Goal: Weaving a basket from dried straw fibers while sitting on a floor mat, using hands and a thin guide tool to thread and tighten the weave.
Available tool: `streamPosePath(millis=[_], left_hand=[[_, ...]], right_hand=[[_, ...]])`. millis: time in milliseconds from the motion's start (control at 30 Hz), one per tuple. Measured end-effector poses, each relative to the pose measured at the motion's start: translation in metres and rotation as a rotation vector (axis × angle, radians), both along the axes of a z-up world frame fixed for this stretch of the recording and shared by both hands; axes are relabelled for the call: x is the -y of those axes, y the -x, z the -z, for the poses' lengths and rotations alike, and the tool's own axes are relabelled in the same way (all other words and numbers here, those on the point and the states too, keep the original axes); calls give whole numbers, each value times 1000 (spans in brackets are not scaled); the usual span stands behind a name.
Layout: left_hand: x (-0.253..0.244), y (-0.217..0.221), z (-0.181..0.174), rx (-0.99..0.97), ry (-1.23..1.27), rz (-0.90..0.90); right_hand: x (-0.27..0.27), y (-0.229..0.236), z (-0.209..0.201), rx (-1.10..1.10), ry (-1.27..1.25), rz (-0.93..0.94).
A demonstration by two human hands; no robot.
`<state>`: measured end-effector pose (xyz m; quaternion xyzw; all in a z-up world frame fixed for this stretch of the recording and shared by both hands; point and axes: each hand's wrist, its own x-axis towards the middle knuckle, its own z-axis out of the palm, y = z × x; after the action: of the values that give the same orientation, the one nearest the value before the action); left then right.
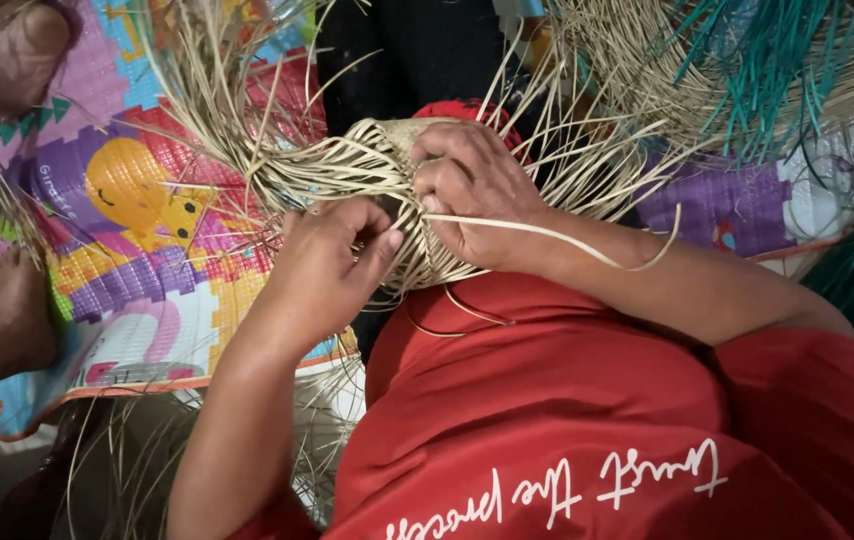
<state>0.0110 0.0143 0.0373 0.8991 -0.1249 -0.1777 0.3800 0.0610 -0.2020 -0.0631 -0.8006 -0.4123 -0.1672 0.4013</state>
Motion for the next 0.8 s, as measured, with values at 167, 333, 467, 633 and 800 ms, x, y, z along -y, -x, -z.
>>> streamPosePath(millis=[167,333,467,633,800], left_hand=[[4,3,7,-17,31,-89],[7,2,24,17,59,-166],[6,3,29,169,-31,-121],[7,5,33,887,-269,86],[14,23,39,1202,-486,114]], right_hand=[[0,0,-3,1,19,1],[1,-1,-10,-7,28,-5],[0,-2,-14,-8,30,-11],[0,-1,-7,-6,28,-15],[-2,1,-11,4,12,-19]])
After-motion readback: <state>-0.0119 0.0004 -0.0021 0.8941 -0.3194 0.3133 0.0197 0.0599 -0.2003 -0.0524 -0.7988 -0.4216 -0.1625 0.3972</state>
